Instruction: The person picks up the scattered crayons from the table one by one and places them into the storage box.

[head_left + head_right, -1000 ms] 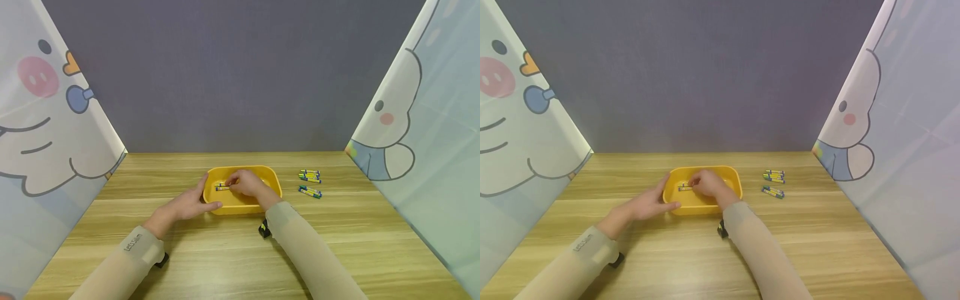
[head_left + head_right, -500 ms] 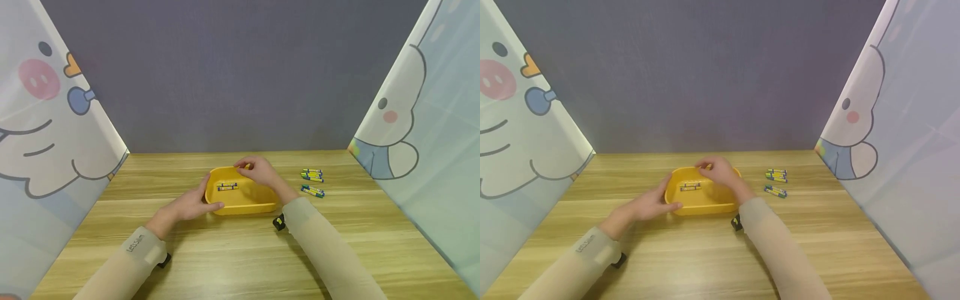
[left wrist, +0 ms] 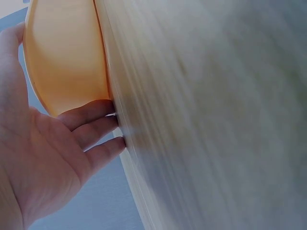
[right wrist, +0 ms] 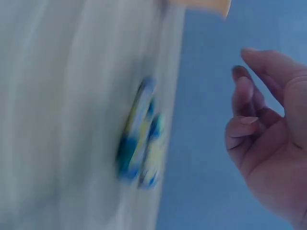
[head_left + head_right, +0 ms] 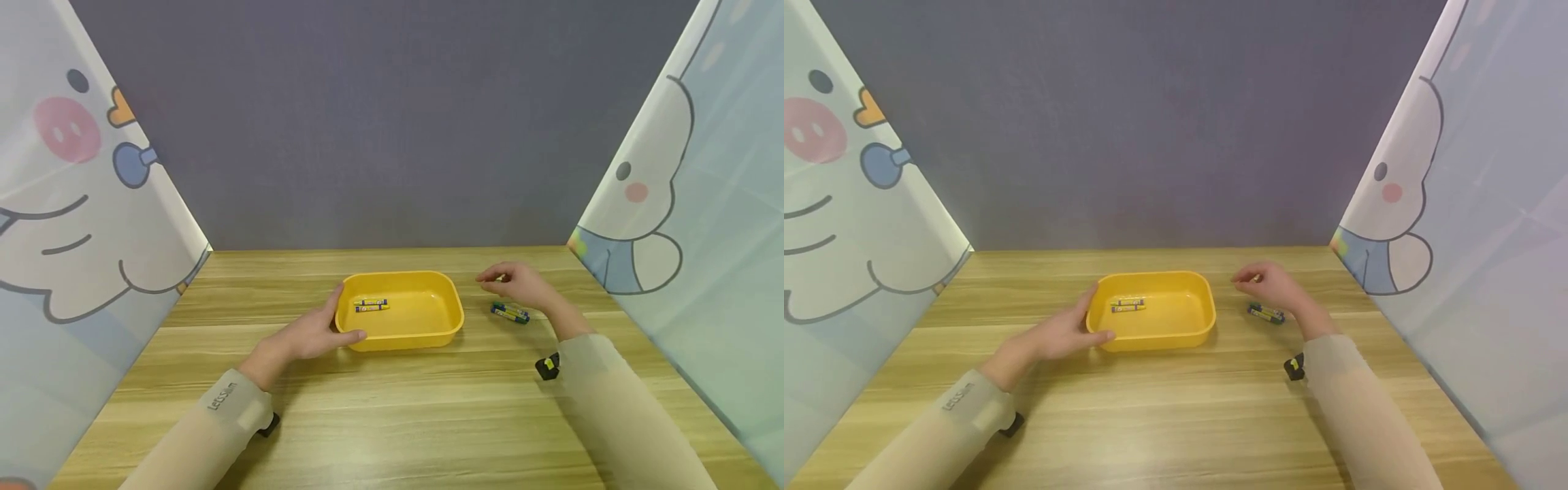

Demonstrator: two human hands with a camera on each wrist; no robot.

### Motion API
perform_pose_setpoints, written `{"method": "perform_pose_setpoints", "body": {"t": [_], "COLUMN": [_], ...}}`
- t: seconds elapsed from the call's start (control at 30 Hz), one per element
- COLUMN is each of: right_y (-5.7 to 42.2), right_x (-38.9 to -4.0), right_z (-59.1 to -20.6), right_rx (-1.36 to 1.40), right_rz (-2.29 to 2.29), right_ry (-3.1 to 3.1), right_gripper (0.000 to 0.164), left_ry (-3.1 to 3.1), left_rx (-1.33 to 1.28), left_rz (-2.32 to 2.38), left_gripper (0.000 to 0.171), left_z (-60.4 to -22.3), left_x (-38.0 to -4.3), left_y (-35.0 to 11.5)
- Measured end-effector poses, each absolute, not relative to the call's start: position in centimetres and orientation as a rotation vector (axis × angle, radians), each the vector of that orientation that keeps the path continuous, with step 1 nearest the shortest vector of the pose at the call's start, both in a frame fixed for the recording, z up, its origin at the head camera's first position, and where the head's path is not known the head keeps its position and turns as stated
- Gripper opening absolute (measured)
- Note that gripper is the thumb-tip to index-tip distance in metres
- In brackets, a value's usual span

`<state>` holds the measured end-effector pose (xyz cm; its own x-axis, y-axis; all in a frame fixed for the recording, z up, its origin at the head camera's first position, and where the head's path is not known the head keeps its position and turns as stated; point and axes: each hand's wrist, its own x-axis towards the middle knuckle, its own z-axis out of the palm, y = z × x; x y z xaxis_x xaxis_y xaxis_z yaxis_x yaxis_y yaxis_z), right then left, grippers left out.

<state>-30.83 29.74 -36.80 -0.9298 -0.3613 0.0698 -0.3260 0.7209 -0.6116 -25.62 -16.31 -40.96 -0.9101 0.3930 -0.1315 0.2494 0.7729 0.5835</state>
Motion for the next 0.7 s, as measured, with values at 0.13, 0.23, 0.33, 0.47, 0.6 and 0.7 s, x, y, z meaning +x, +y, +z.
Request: {"method": "perform_pose_setpoints", "body": {"t": [0.13,0.23,0.33,0.47,0.6,0.7], "right_y": [33.0,34.8,36.1,37.0,37.6,38.1], "right_x": [-30.4,-30.2,-30.1,-30.1,-29.8,-29.6], "right_z": [-37.9,-38.7,-39.5,-40.2,-40.1,-40.1], "right_rx": [-0.513,-0.478,-0.469,-0.471,-0.477,-0.480], "right_rz": [-0.887,-0.864,-0.865,-0.835,-0.845,-0.820], "right_ry": [2.840,2.812,2.794,2.801,2.816,2.854], "right_gripper": [0.027,0.026,0.024,0.023,0.022,0.022], "left_ry": [2.726,2.724,2.724,2.729,2.728,2.728], "left_rx": [0.495,0.490,0.492,0.485,0.475,0.473], "left_rz": [0.838,0.841,0.848,0.833,0.823,0.825], "left_gripper": [0.132,0.132,0.132,0.132,0.132,0.131], "left_z": [-40.9,-41.0,-41.1,-41.2,-41.1,-41.0], "left_x": [-25.5,-25.5,-25.4,-25.4,-25.4,-25.4], "left_y": [-16.3,-16.4,-16.3,-16.3,-16.3,-16.2]}}
